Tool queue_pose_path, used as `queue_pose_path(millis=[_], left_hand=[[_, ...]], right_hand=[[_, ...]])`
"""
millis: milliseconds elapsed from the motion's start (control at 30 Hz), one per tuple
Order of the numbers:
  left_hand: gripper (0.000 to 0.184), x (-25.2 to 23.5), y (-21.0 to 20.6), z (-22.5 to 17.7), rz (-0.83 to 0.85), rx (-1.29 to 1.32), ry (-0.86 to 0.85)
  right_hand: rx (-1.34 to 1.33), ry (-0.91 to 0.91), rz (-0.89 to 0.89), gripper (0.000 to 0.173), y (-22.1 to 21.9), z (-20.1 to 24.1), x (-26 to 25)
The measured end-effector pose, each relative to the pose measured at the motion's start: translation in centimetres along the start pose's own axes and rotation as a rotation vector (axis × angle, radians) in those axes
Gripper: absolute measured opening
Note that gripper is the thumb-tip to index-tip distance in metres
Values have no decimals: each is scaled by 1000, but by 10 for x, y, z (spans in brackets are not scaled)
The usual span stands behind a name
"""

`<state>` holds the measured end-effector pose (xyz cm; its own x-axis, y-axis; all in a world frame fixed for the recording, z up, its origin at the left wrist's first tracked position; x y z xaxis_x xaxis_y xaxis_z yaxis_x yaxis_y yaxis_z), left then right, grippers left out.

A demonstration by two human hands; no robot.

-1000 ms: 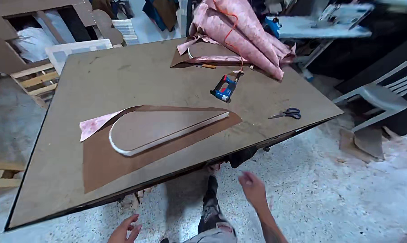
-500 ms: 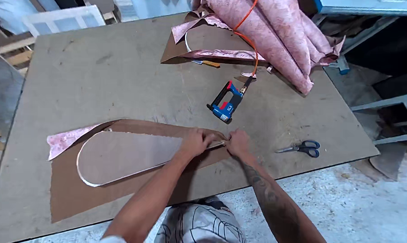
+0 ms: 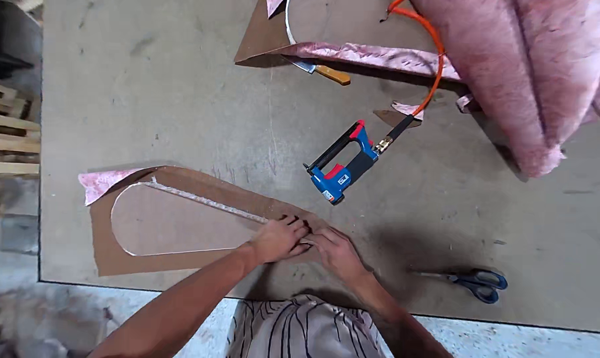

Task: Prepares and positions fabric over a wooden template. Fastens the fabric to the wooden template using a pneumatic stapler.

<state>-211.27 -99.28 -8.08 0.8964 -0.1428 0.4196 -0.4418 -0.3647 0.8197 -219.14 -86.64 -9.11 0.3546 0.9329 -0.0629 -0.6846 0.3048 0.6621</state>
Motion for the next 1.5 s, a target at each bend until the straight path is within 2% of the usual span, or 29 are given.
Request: queue_pose_path(millis=[100, 200, 333, 400, 467, 533, 600, 733, 833, 1000, 1167, 1300, 1367, 1433, 1500], left_hand=[[45, -11, -6, -13, -69, -30, -37], [38, -7, -6, -14, -126, -28, -99], [33, -6, -10, -13, -142, -42, -112], [34, -7, -11, -11, -112, -49, -104], [35, -6, -12, -11, -139, -34, -96], [37, -5, -11, -11, -171, -16, -88], [38, -5, -11, -9, -191, -19, -79], [33, -3, -15, -9, -193, -38, -75], [31, -4, -15, -9, -195, -52, -90], [28, -4, -16, -11, -136, -53, -99], [26, -6, -13, -11, -92, -45, -90], [28, -7, -13, -8, -61, -30, -50], [29, -7, -15, -8, -74, -9, -44], [29, -6, -17, -9, -89, -2, -53], [29, -7, -16, -9, -95, -14, -59]], right_hand=[[-7, 124, 73, 19, 2, -11, 0], [26, 134, 101, 18, -1, -11, 4], [106, -89, 107, 13, 20, -13, 8], [102, -250, 71, 13, 51, -35, 15], [66, -323, 123, 14, 70, -53, 25], [58, -296, 228, 22, 66, -49, 28], [53, -212, 229, 32, 47, -36, 21], [93, -53, 155, 20, -4, -19, 5], [124, 4, 121, 14, -18, -17, 1], [200, 58, 275, 13, -21, -7, -1], [272, -101, 555, 14, -1, 3, -10], [269, -337, 666, 17, 26, -26, 8], [190, -348, 555, 19, 32, -41, 19], [116, -255, 409, 30, 28, -37, 21], [124, -115, 293, 31, 17, -22, 12]])
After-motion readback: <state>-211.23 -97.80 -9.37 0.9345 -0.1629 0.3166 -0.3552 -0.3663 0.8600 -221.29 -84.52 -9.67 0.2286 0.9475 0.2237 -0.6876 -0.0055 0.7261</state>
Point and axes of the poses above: each hand's wrist, its own x-axis away from the middle knuckle, its own y-axis out of the back of the hand, z = x × y, the point moved 7 cm from there along -x, towards the middle knuckle
